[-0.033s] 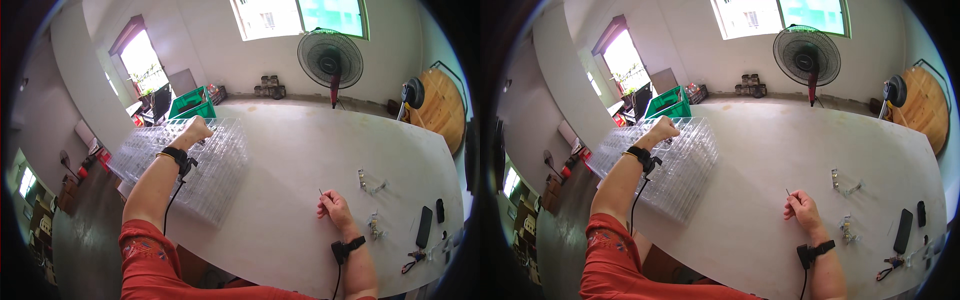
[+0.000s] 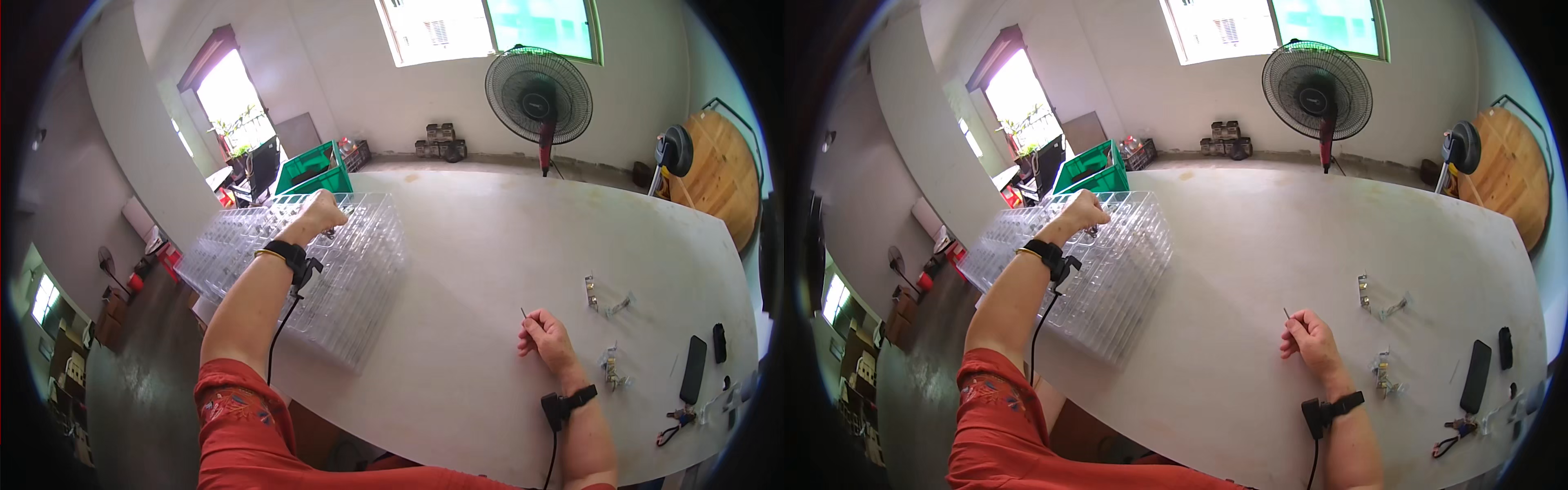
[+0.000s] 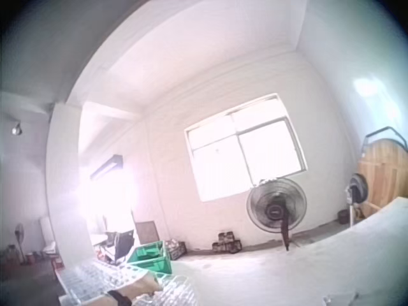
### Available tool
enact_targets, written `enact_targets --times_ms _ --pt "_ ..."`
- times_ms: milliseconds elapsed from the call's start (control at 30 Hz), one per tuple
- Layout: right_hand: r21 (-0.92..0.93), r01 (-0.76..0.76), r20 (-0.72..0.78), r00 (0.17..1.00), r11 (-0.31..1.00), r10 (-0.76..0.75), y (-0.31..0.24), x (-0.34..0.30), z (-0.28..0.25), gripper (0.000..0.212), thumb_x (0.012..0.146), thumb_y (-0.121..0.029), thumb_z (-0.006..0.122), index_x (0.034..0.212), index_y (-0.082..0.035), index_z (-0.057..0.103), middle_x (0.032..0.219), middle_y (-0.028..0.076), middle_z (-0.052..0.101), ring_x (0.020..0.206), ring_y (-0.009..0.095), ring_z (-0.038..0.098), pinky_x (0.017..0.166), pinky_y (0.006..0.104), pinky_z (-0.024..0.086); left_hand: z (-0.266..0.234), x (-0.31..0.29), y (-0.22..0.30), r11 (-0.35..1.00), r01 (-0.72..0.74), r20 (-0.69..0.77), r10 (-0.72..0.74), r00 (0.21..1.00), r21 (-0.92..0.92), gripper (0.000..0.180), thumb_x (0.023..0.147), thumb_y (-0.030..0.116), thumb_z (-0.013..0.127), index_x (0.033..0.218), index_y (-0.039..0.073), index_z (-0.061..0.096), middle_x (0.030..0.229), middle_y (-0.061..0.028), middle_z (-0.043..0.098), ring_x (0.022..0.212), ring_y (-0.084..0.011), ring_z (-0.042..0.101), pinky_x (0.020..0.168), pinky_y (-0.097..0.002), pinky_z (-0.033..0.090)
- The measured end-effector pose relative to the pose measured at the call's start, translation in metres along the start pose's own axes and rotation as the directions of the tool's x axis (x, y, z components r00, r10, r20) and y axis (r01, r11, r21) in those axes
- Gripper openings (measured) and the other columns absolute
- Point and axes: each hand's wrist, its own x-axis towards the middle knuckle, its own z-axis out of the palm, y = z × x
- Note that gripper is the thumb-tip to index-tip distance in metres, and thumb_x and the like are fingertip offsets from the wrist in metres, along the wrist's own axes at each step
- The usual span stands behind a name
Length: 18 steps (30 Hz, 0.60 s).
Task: Assembling small metal components and placing them into a plastic organizer tray.
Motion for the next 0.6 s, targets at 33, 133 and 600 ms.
enact_targets --times_ms 33,133,600 --pt "-0.005 0.006 0.004 1.000 1.000 -0.006 0.001 0.000 -0.002 0.017 0.102 -0.018 0.056 0.103 -0.001 0.055 0.085 0.008 0.060 0.067 0.015 0.064 0.058 0.0311 0.058 0.000 -0.001 0.006 0.999 -0.017 0.016 0.017 1.000 0.027 0.025 0.065 0.017 0.075 0.068 -0.005 0.065 0.058 -0.0137 0.062 0.053 -0.0201 0.061 0.051 -0.0359 0.049" --pt "-0.004 0.011 0.012 1.000 1.000 -0.011 0.003 0.000 -0.004 0.016 0.102 -0.018 0.055 0.103 -0.002 0.055 0.085 0.007 0.060 0.067 0.015 0.064 0.058 0.0310 0.058 -0.003 -0.007 0.019 0.995 0.100 0.073 -0.098 0.993 -0.022 0.025 0.064 0.014 0.071 0.065 -0.010 0.066 0.060 -0.0201 0.064 0.058 -0.0284 0.067 0.061 -0.0395 0.054" --pt "-0.020 0.004 -0.025 1.000 1.000 -0.004 -0.002 -0.006 -0.001 0.017 0.100 -0.016 0.055 0.102 0.001 0.058 0.084 0.008 0.062 0.066 0.015 0.064 0.060 0.0313 0.057 -0.007 -0.008 0.028 0.982 -0.188 0.025 0.189 0.982 -0.003 0.028 0.067 0.019 0.071 0.073 -0.007 0.065 0.063 -0.0161 0.061 0.062 -0.0199 0.059 0.057 -0.0401 0.046"
